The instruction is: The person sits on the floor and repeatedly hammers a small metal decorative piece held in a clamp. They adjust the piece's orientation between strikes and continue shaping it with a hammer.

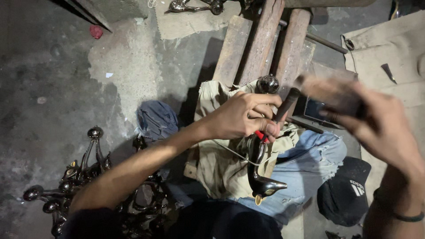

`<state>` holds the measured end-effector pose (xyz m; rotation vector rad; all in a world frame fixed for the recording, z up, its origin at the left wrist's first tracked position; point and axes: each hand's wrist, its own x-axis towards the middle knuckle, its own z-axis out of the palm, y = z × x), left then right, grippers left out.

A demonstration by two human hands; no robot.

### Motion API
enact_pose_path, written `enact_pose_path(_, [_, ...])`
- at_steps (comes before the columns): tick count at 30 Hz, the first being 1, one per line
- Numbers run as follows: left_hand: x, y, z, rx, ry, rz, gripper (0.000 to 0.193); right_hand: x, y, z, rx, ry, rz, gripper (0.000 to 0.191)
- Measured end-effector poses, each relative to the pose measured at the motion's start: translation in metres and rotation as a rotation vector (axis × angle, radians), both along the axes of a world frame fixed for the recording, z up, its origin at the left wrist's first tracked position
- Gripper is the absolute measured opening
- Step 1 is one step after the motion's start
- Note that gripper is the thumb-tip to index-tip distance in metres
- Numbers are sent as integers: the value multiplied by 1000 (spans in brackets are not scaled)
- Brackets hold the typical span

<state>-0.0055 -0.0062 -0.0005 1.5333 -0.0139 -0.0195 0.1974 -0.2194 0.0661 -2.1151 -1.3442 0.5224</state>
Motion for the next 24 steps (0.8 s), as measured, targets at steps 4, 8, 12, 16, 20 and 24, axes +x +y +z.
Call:
enact_pose_path(4, [-3, -4, 0, 8, 50, 42, 39, 9, 20, 7, -125, -89, 93, 64])
enact_pose_path(8, [-11, -10, 9, -33, 65, 90, 36, 11, 35, 12, -90, -104, 136, 53])
enact_pose_path(12, [-18, -15, 20, -16, 133, 158, 47, 5, 44, 2, 148, 207, -15, 57])
enact_pose_path(16, [-26, -23, 25, -56, 178, 235, 59, 13, 50, 15, 18, -91, 316, 64])
enact_pose_path(20, [-35, -31, 24, -158, 92, 303, 50, 15, 63, 27, 112, 107, 117, 62])
enact_pose_path(24, [-37, -36, 22, -40, 116, 355, 37, 23, 72, 29, -452, -301, 329, 68])
